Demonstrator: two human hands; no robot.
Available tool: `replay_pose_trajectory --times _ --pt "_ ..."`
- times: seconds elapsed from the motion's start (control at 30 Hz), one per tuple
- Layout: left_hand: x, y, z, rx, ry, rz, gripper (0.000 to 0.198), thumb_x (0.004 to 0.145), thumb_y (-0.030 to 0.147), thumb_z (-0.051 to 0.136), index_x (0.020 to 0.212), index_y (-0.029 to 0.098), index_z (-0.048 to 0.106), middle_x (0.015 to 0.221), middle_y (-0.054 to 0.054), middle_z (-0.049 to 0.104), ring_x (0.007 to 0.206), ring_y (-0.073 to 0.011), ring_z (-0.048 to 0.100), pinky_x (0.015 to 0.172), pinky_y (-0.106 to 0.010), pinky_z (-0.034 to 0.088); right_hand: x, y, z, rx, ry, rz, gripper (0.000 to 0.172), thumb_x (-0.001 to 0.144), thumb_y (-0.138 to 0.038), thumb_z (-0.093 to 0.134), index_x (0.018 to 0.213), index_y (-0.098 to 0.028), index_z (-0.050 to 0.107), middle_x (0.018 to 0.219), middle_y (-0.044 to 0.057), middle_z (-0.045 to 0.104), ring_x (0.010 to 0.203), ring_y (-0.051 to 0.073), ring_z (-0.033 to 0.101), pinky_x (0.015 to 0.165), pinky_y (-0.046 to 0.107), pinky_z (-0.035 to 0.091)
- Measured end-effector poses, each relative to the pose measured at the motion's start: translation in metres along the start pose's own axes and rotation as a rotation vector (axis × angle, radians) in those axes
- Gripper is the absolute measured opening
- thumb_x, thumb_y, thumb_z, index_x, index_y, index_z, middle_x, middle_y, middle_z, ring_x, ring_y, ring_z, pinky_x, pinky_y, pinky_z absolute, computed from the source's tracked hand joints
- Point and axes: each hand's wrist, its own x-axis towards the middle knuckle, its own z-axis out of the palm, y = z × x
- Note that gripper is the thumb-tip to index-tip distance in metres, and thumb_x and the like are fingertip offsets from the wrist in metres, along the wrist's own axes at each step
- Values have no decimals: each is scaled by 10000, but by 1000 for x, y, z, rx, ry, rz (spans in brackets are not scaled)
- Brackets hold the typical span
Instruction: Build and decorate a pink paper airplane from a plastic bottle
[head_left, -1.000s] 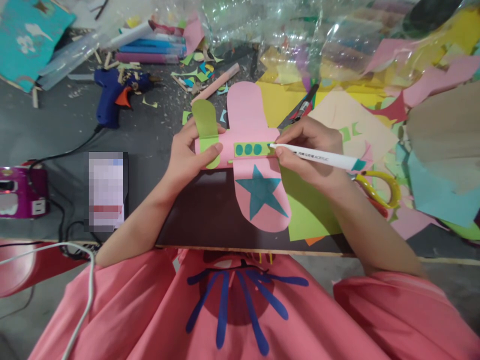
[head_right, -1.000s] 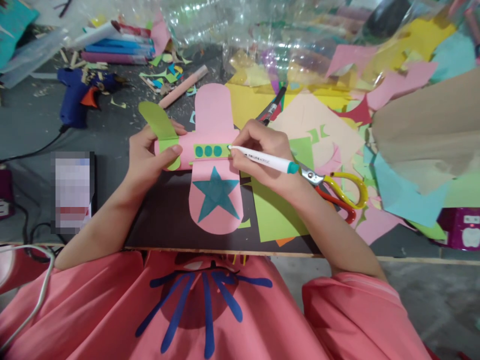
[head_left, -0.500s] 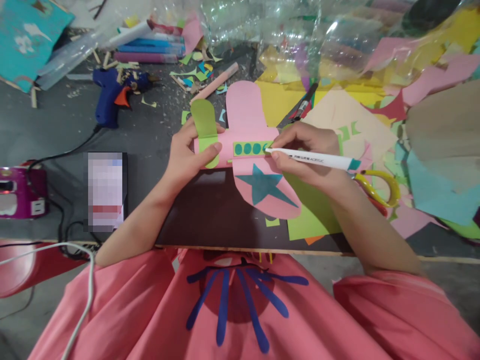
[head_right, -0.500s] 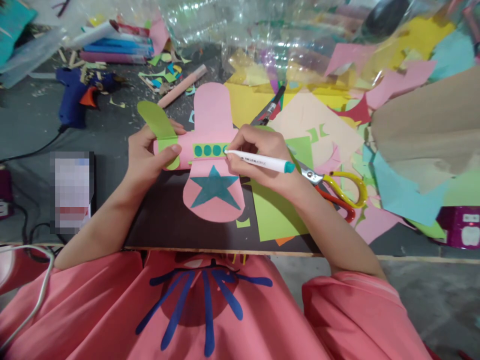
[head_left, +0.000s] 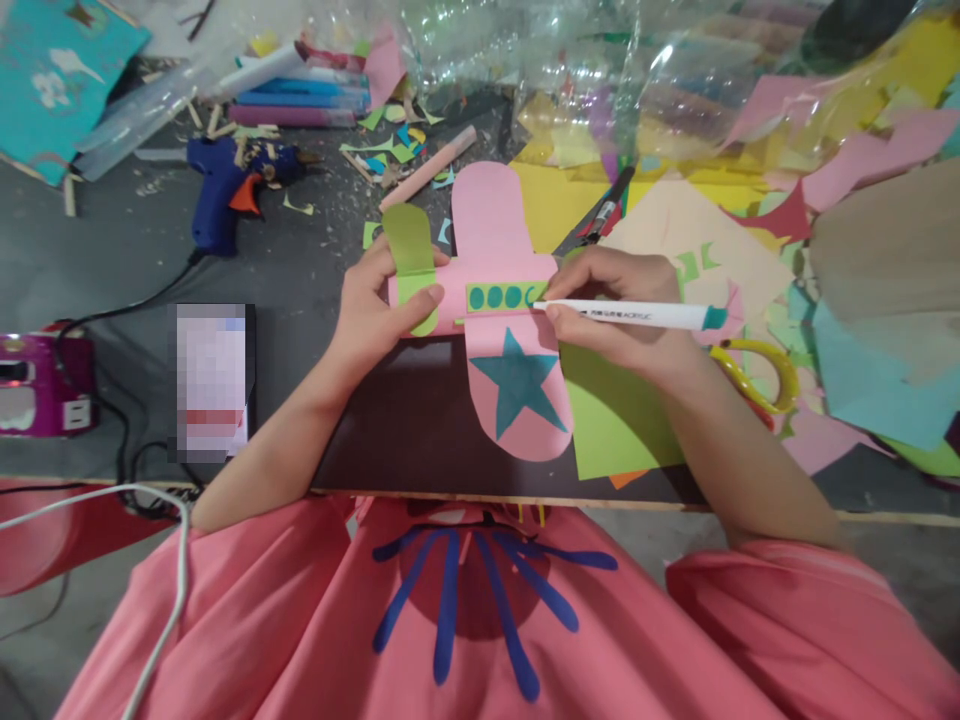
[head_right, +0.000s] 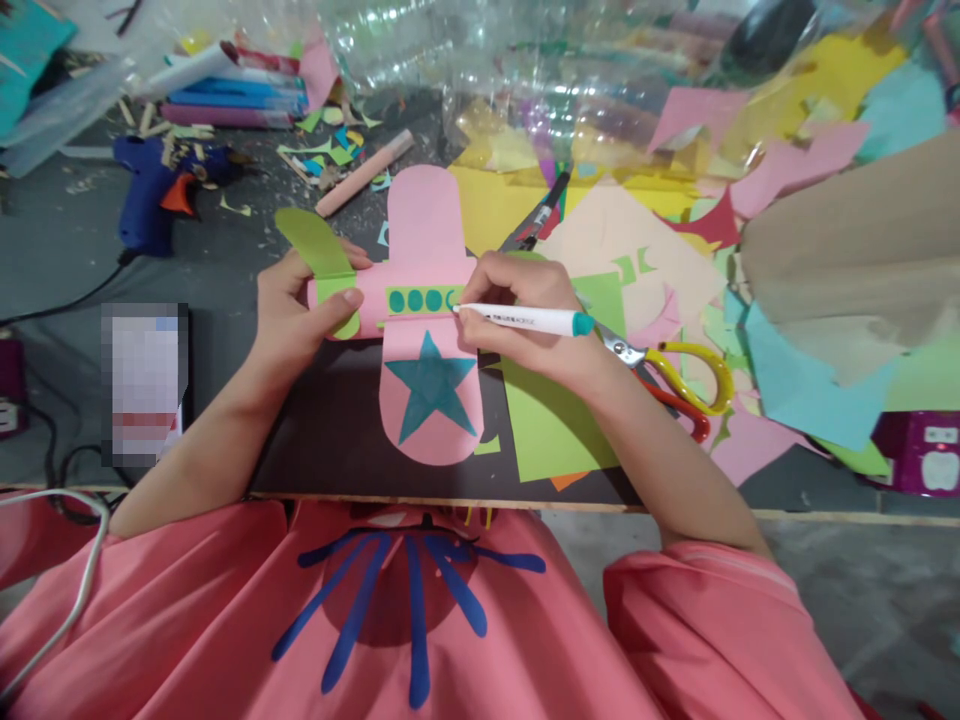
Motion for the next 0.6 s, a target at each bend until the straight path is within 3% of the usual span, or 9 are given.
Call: replay_pose_trajectory --times 0.23,0.43,0.6 --pt "0 1 0 8 -2 -9 305 746 526 674 922 278 696 1014 -34 694 1008 -251 626 944 -457 488 2 14 -1 87 60 -91 125 736 -191 672 697 -222 557 646 -21 618 529 112 566 470 256 405" --pt "1 1 1 18 0 -13 323 739 544 667 910 271 699 1012 -33 699 1005 -251 627 939 -447 494 0 13 1 37 99 -68 163 788 -323 690 743 -229 564 635 -33 629 547 108 575 495 246 430" --pt "1 0 0 21 3 -22 340 730 562 675 905 272 700 1002 -29 703 1005 -251 628 946 -447 486 5 11 1 5 139 -175 307 678 -444 775 685 -223 562 657 -6 623 586 126 537 514 267 416"
